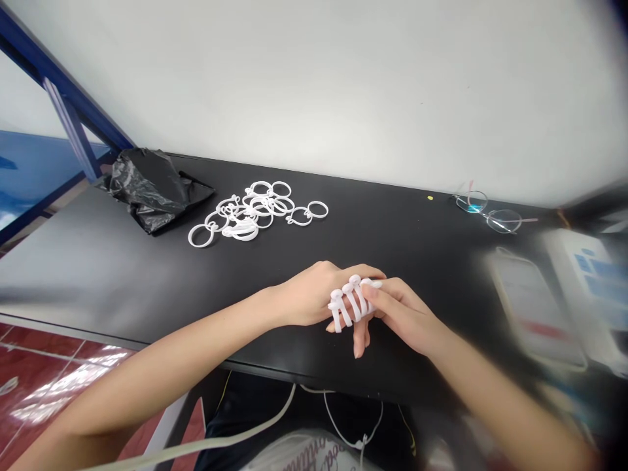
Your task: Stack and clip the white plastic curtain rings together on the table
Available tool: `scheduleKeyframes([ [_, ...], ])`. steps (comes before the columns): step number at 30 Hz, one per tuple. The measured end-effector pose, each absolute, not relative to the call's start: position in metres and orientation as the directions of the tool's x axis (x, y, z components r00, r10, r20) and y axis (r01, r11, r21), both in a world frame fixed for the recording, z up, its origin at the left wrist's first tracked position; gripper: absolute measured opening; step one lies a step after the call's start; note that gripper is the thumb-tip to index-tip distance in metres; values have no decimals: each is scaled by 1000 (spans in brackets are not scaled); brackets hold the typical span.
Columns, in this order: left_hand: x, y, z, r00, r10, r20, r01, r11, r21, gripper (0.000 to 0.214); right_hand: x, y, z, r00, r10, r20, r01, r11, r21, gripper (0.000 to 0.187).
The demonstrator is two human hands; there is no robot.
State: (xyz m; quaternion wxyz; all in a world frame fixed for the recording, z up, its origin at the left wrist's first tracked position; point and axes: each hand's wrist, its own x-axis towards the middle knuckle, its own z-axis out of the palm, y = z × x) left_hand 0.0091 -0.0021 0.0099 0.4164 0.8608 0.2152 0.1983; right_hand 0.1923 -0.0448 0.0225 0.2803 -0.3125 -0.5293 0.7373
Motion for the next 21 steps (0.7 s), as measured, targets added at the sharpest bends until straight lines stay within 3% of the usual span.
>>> scheduleKeyframes([
  [9, 10, -4, 9, 834, 537, 129, 306, -645, 700, 45, 186, -49, 20, -556, 813, -174, -68, -254, -965, 58],
  [13, 9, -4, 6, 823, 550, 142, 376, -714, 591, 37, 186, -48, 21, -575, 796, -190, -34, -255, -966, 58],
  [18, 9, -4, 4, 808, 568, 156, 439, -758, 482, 35, 183, -50, 22, -544, 812, -209, -7, -253, -967, 23],
  [21, 11, -4, 1, 801, 568, 189, 462, -787, 409, 32, 179, -51, 21, -481, 838, -258, -28, -309, -951, 17],
])
